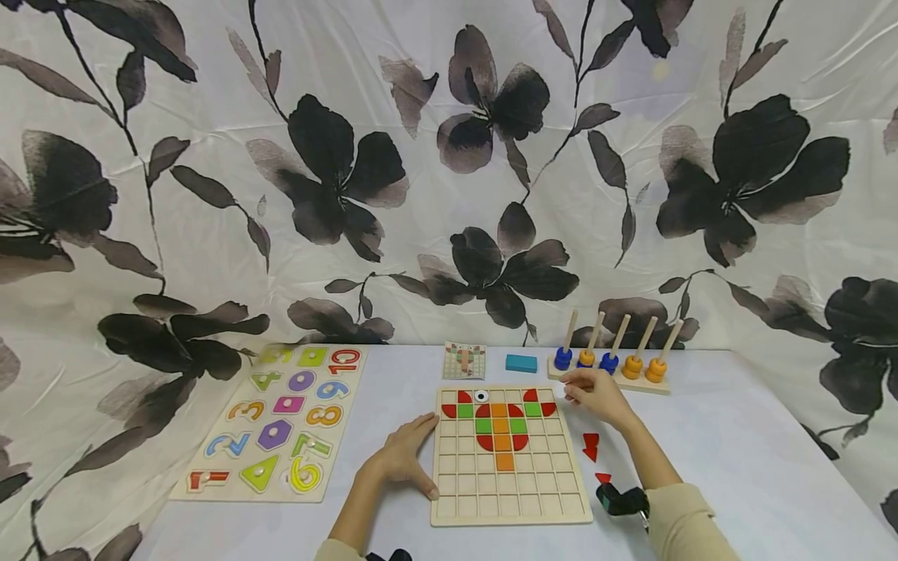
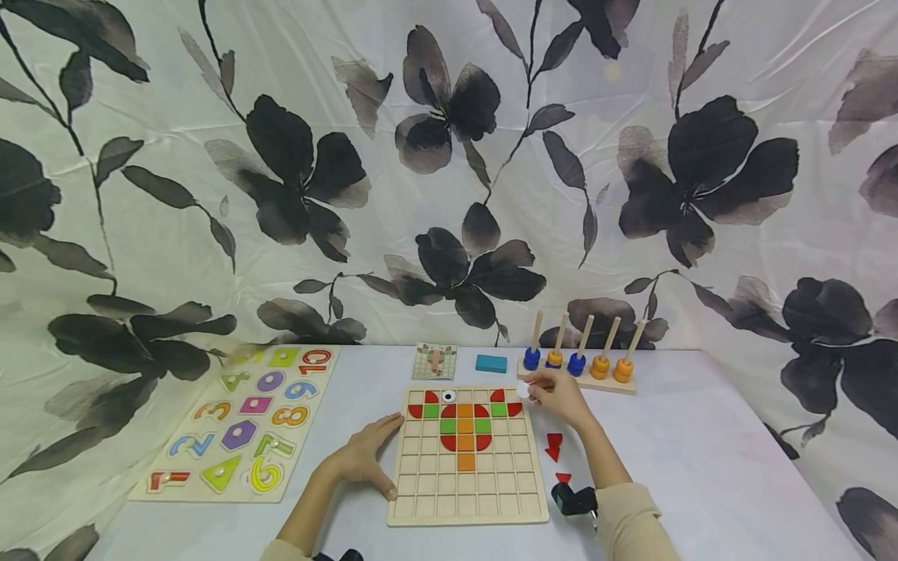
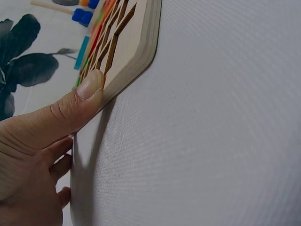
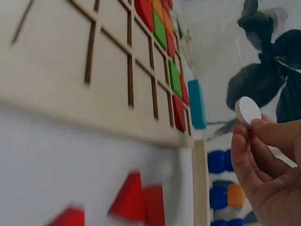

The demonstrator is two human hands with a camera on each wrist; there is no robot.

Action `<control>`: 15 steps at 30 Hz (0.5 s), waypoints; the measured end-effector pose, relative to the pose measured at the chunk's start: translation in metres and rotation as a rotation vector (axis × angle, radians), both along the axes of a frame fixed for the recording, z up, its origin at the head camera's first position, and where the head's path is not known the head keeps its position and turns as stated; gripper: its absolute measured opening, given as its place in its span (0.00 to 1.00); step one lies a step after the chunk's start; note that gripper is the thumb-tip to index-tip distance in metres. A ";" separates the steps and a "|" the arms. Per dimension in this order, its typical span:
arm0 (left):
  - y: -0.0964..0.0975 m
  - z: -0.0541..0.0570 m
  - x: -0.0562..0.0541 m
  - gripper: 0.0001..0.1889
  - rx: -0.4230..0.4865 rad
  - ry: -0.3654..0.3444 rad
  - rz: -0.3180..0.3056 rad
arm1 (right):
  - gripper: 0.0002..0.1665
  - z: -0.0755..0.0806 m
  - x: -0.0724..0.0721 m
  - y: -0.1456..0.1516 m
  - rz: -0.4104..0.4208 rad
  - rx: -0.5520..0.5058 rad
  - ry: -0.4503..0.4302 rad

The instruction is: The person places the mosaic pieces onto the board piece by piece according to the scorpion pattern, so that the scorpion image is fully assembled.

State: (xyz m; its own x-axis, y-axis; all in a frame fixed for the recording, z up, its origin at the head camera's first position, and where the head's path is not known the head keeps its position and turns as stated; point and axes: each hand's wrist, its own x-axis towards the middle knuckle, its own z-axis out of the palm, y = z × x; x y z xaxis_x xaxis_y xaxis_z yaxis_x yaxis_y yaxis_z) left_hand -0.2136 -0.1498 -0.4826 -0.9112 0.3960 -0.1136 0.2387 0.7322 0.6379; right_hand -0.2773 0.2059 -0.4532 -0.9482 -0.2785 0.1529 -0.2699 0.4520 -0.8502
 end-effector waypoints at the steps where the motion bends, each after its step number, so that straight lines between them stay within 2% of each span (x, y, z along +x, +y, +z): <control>1: 0.000 0.000 0.000 0.62 0.000 -0.001 0.000 | 0.11 0.000 -0.004 -0.005 0.008 -0.013 -0.002; 6: 0.000 0.001 0.000 0.62 0.001 -0.004 0.000 | 0.12 -0.002 -0.019 -0.027 0.036 -0.057 -0.022; 15: 0.001 0.002 0.001 0.61 -0.011 0.003 0.007 | 0.11 -0.012 -0.036 -0.053 0.055 -0.119 -0.034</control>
